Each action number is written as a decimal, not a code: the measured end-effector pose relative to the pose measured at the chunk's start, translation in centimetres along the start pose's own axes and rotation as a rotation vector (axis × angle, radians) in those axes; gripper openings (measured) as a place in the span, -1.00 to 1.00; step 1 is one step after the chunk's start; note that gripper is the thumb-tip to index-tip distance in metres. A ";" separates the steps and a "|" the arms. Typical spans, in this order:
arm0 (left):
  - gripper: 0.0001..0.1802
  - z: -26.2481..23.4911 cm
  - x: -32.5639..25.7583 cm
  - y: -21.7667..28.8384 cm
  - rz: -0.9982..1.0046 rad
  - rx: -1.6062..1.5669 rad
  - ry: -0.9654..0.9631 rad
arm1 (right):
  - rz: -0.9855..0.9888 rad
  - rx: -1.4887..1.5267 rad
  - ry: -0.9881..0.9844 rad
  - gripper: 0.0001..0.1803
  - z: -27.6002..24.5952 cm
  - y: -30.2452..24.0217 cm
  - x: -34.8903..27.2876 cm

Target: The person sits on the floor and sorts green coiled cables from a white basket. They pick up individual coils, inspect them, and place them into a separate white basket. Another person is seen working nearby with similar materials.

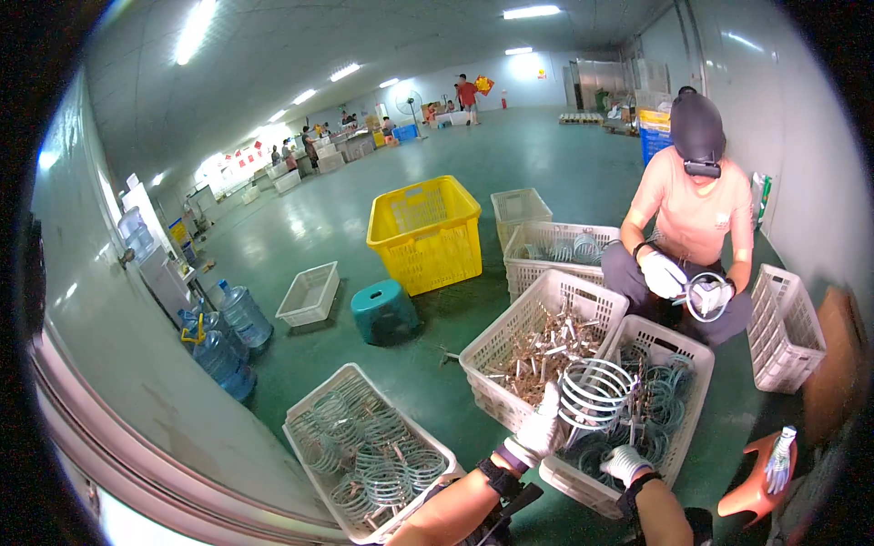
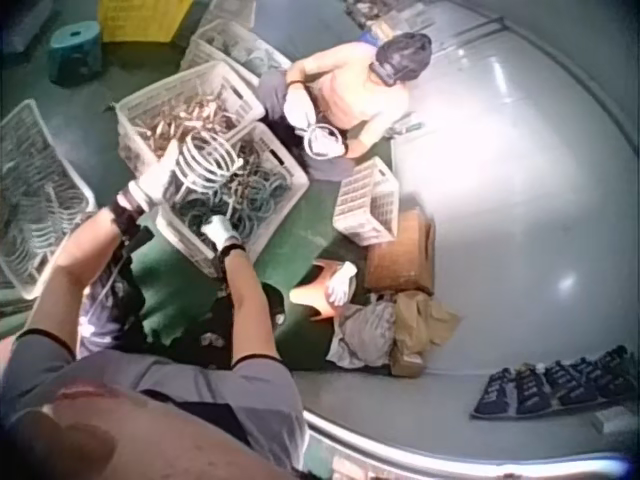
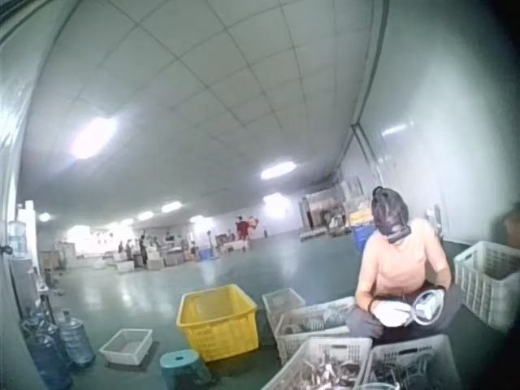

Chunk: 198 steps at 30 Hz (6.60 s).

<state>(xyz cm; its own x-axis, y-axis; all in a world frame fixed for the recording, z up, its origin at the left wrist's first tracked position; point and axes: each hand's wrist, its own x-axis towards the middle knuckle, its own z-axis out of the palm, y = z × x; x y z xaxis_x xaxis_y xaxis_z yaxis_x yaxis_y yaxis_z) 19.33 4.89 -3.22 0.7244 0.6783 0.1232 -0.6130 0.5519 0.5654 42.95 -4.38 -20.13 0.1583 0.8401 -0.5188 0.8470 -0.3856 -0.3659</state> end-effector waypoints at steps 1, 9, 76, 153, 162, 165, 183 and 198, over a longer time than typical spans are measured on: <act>-0.15 0.9 0.4 -0.2 -0.003 0.015 -0.012 | 0.062 -0.028 0.029 -0.56 -0.4 1.7 0.3; -0.28 3.1 -0.1 1.5 0.030 0.042 0.054 | 0.037 -0.252 0.307 -0.78 -7.6 -3.8 -7.4; -0.45 4.0 1.4 -3.2 -0.025 0.656 0.014 | -0.229 0.651 0.493 -0.71 -15.4 -1.5 -14.0; -0.36 2.8 1.8 -3.1 0.049 0.672 0.004 | -0.326 0.721 0.553 -0.70 -15.0 -1.9 -13.9; -0.37 3.2 1.9 -3.1 0.049 0.671 0.008 | -0.337 0.754 0.519 -0.71 -15.0 -2.4 -14.5; -0.39 3.0 1.8 -3.1 0.033 0.637 0.029 | -0.292 0.919 0.423 -0.71 -14.9 -2.9 -14.7; -0.35 3.4 1.7 -3.3 0.014 0.707 -0.002 | -0.575 0.924 0.742 -0.76 -15.9 -5.1 -16.9; -0.33 2.4 1.3 -3.1 0.023 0.601 0.051 | -0.411 0.669 0.955 -0.60 -15.2 -4.5 -15.3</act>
<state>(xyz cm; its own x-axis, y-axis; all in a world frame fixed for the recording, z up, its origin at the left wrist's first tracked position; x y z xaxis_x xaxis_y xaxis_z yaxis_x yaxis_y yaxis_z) 22.89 2.89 -2.88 0.6879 0.7174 0.1107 -0.3320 0.1753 0.9269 44.44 -9.69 1.19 0.4866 0.7785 0.3964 0.5396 0.0890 -0.8372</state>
